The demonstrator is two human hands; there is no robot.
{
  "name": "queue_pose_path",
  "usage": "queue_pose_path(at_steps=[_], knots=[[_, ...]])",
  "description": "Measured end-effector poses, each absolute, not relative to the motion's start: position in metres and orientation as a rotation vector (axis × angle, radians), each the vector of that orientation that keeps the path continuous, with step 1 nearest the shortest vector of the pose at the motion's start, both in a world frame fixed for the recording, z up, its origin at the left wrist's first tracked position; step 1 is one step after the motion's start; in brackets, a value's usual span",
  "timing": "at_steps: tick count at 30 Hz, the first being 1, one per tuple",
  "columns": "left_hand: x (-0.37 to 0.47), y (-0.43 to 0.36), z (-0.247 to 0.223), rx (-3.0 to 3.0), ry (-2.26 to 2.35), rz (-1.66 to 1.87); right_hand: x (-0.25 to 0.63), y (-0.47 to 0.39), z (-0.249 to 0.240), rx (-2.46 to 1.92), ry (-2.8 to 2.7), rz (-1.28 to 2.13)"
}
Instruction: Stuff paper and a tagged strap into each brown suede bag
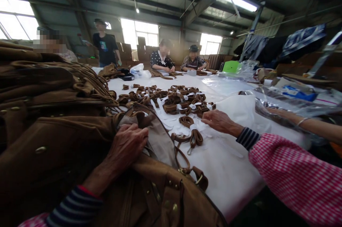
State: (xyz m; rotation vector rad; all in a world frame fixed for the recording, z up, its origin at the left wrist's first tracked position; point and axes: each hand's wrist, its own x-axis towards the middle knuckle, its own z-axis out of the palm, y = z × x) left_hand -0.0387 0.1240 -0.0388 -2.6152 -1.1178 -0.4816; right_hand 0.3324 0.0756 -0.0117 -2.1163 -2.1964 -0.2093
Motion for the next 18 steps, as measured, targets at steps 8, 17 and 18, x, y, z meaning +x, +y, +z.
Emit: queue_pose_path(at_steps=[8, 17, 18], knots=[[-0.039, 0.127, -0.043, -2.591, -1.088, -0.482, 0.339, 0.004, -0.011, -2.243, -2.169, -0.219], [-0.038, 0.125, -0.038, -2.596, -1.123, -0.464, 0.347, -0.003, -0.034, -2.189, -2.176, -0.216], [-0.038, 0.125, -0.038, -2.595, -1.132, -0.454, 0.345, -0.008, -0.032, -2.145, -2.179, -0.213]])
